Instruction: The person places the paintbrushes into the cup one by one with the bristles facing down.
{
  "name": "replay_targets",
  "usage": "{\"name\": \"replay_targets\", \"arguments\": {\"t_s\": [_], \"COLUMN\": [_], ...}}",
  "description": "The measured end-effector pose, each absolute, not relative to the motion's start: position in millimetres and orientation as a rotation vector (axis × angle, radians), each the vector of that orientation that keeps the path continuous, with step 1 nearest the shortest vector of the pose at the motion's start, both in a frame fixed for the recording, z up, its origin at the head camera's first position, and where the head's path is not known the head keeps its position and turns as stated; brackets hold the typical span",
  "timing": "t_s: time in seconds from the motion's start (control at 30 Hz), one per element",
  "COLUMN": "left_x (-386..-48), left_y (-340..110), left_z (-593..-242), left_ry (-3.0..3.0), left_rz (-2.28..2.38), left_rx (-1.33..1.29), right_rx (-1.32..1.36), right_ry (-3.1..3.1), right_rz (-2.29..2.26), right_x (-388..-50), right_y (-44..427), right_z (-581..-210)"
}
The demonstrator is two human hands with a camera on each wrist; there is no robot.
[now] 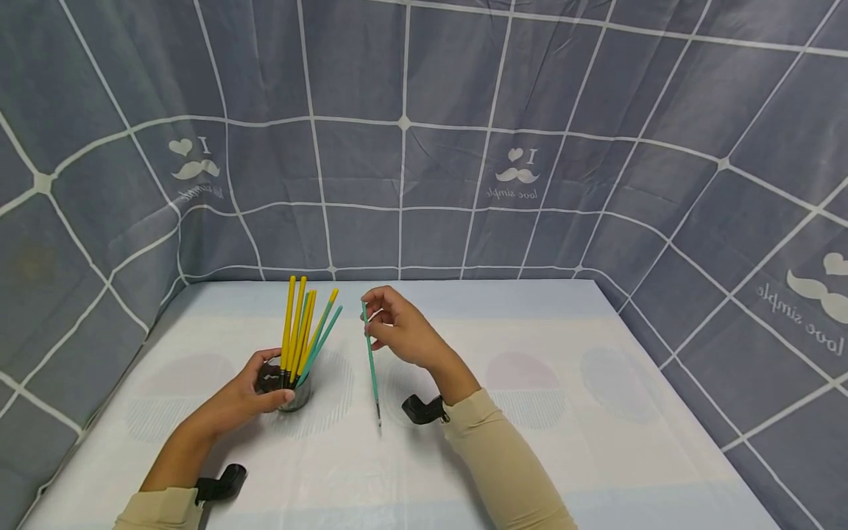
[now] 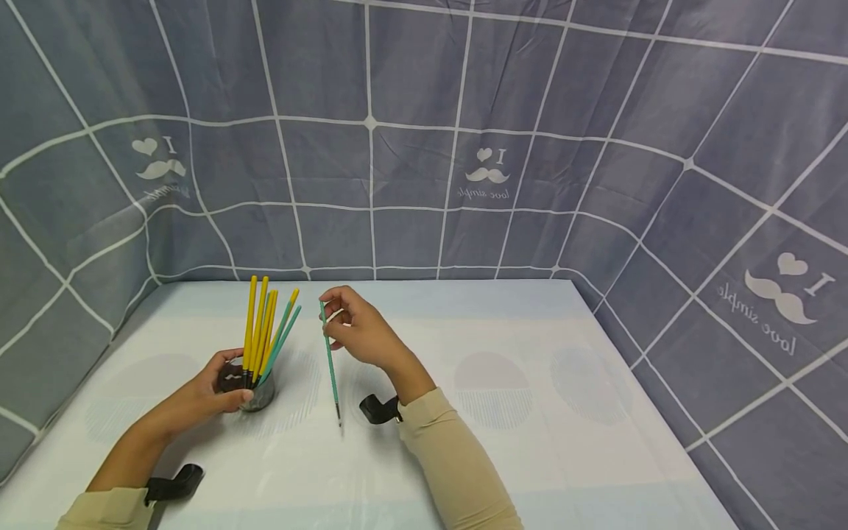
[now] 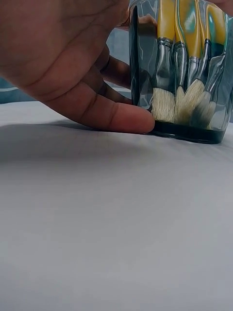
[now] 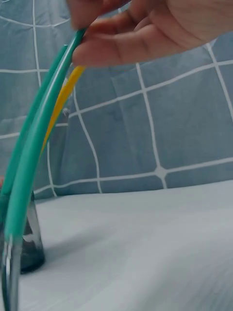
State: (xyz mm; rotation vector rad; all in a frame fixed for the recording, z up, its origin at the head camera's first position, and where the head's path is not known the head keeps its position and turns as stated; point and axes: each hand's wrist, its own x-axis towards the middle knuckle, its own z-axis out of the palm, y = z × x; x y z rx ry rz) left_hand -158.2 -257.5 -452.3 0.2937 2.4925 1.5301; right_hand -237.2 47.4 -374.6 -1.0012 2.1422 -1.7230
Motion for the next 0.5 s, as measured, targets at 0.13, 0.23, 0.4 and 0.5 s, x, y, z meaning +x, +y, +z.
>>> {"name": "replay_targets", "arguments": {"t_s": [0.13, 0.23, 0.4, 0.5], "left_x": [-158, -158, -158, -158], "left_y": [-258, -257, -257, -258], "left_z": [-452, -451, -451, -451], "left_ry": [2.479, 2.475, 2.477, 2.479], "left_rz": [1.549, 1.558, 1.557, 1.553], "left_rx": [0.301, 0.303, 0.305, 0.304], "right_rx": [-0.943, -0.895, -0.835, -0.846], "right_ry": [2.084, 2.04, 1.931, 1.867], "right_rz": [-1.949, -2.113, -2.34, -2.44], "right_x": [-236, -235, -231, -228], "right_y": [43, 38, 28, 21], "right_z": [-370, -368, -367, -367]}}
